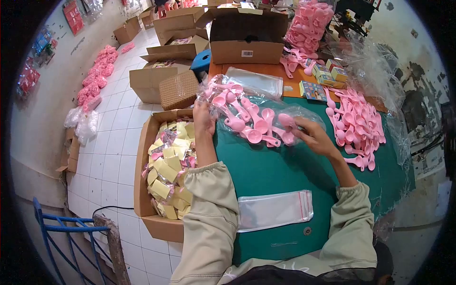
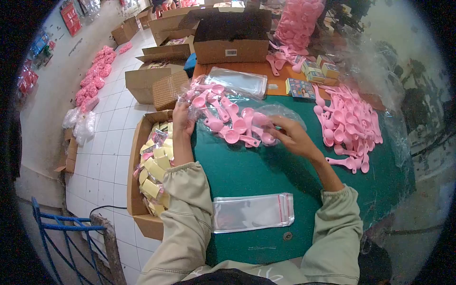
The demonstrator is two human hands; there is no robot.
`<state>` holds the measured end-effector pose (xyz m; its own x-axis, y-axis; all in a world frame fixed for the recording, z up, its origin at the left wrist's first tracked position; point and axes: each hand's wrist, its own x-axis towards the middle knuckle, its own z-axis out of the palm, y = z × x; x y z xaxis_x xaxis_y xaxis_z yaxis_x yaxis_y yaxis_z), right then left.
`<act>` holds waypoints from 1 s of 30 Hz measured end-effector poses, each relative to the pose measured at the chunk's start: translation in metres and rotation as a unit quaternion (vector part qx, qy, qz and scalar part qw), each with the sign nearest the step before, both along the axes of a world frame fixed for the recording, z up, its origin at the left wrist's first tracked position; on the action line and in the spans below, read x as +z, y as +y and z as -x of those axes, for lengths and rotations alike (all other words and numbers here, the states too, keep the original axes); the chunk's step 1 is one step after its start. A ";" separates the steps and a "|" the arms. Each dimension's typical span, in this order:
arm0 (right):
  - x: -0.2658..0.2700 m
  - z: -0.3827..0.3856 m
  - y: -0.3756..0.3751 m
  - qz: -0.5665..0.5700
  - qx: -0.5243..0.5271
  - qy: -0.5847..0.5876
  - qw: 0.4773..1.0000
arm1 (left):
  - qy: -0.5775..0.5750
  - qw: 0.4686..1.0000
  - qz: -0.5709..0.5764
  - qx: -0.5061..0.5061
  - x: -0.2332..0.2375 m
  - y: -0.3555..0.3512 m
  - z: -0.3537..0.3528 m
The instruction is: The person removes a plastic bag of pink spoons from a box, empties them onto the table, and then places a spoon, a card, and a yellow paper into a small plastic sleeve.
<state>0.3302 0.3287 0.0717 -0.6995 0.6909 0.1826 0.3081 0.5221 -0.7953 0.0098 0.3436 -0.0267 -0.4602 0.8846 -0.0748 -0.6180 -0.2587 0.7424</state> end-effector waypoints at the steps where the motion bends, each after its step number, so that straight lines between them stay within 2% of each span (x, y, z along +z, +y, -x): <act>1: -0.011 0.001 0.014 0.023 -0.002 -0.005 1.000 | 0.001 1.000 0.005 0.000 -0.002 0.001 0.001; 3: -0.022 0.013 0.037 0.028 0.059 0.021 0.998 | 0.003 1.000 -0.002 -0.002 0.000 0.000 -0.001; 5: -0.014 0.018 0.052 0.099 0.065 -0.044 0.992 | -0.002 1.000 -0.010 -0.002 0.005 -0.001 -0.003; 8: -0.005 0.034 0.049 0.040 -0.071 -0.198 0.977 | -0.018 1.000 -0.008 -0.001 0.008 -0.002 -0.004; 10: 0.003 0.043 0.038 0.033 -0.110 -0.231 0.966 | -0.020 1.000 0.010 -0.002 0.005 0.000 -0.001; 11: 0.004 0.046 0.033 0.030 -0.132 -0.248 0.959 | -0.028 0.999 -0.019 -0.007 0.003 0.003 -0.001; 14: -0.005 0.054 0.027 -0.084 -0.165 -0.253 0.950 | -0.006 1.000 0.005 0.001 -0.001 0.004 0.000; 17: -0.021 0.057 0.038 -0.069 -0.137 -0.225 0.962 | -0.011 1.000 0.004 -0.002 0.003 0.001 -0.002; 20: -0.039 0.059 0.045 -0.102 -0.151 -0.155 0.971 | -0.016 1.000 0.006 0.002 0.004 0.000 -0.002; 26: -0.023 0.070 0.033 -0.115 -0.138 -0.290 0.940 | -0.008 1.000 -0.028 0.012 0.003 0.000 -0.004; 29: 0.004 0.074 0.025 -0.024 -0.091 -0.319 0.943 | -0.006 1.000 0.007 0.023 0.014 -0.005 -0.008; 30: -0.004 0.070 0.029 -0.047 -0.097 -0.306 0.946 | -0.008 1.000 0.003 0.017 0.013 -0.005 -0.008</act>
<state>0.2599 0.3578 0.0673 -0.5550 0.8185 -0.1484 0.7936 0.4675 -0.3894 0.0177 0.3388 -0.0137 -0.4891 0.8678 -0.0878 -0.6208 -0.2757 0.7339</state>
